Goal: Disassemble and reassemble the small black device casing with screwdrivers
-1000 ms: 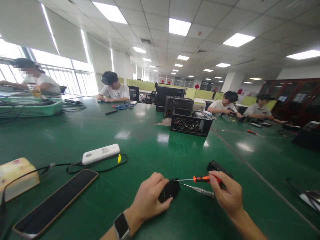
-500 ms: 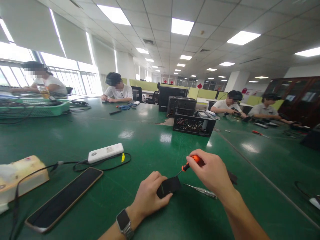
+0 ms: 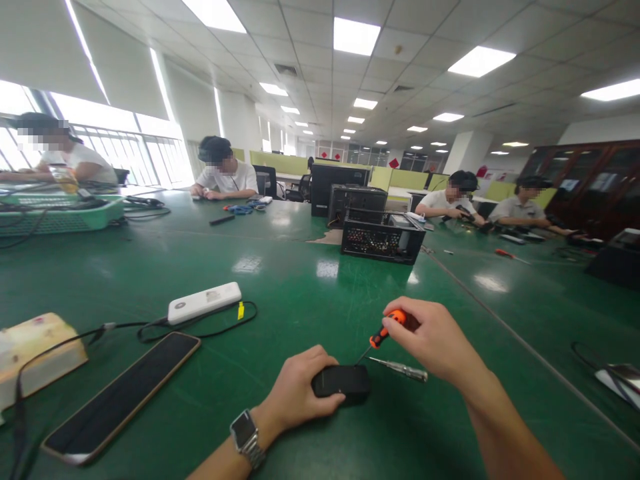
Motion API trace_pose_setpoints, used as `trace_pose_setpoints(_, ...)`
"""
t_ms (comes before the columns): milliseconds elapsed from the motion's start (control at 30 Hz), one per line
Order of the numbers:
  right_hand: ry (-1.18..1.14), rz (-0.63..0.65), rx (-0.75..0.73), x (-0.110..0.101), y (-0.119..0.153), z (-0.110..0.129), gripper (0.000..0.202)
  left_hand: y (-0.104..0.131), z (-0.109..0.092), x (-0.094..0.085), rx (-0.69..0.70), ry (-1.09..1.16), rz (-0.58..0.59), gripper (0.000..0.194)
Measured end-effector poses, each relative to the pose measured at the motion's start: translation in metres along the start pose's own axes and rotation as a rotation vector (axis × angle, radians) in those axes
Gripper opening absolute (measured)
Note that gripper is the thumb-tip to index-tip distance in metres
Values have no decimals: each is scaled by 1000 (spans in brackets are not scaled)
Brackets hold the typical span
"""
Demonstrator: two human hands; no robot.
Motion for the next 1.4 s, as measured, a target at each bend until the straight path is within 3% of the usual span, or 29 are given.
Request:
trace_pose_setpoints(533, -6, 58, 21, -2, -2, -6, 15, -2, -2, -2, -11, -6, 64, 30)
trace_pose_setpoints(700, -16, -3, -34, 4, -2, -2, 13, -2, 2, -1, 2, 2, 58, 32)
trace_pose_setpoints(833, -28, -83, -133, 10, -2, 6, 24, -2, 11, -1, -16, 28, -15, 34)
trace_pose_setpoints(1000, -38, -78, -165, 18, -17, 9, 44, -3, 19, -4, -74, 17, -92, 46)
trace_pose_setpoints(1233, -205, -120, -136, 21, -52, 1, 29, 2, 18, -9, -68, -43, -83, 44)
trace_pose_setpoints(1400, -293, -115, -183, 19, -47, 2, 30, 7, 22, -15, -69, -43, -98, 47)
Point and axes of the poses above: each hand's wrist, its own y-axis away from the middle knuckle, its own x-axis out of the palm, z = x × y, the point moved 4 cm from there along -y, towards the middle knuckle, and after that the axes turned 10 degrees about z, right-handed, at the moved point
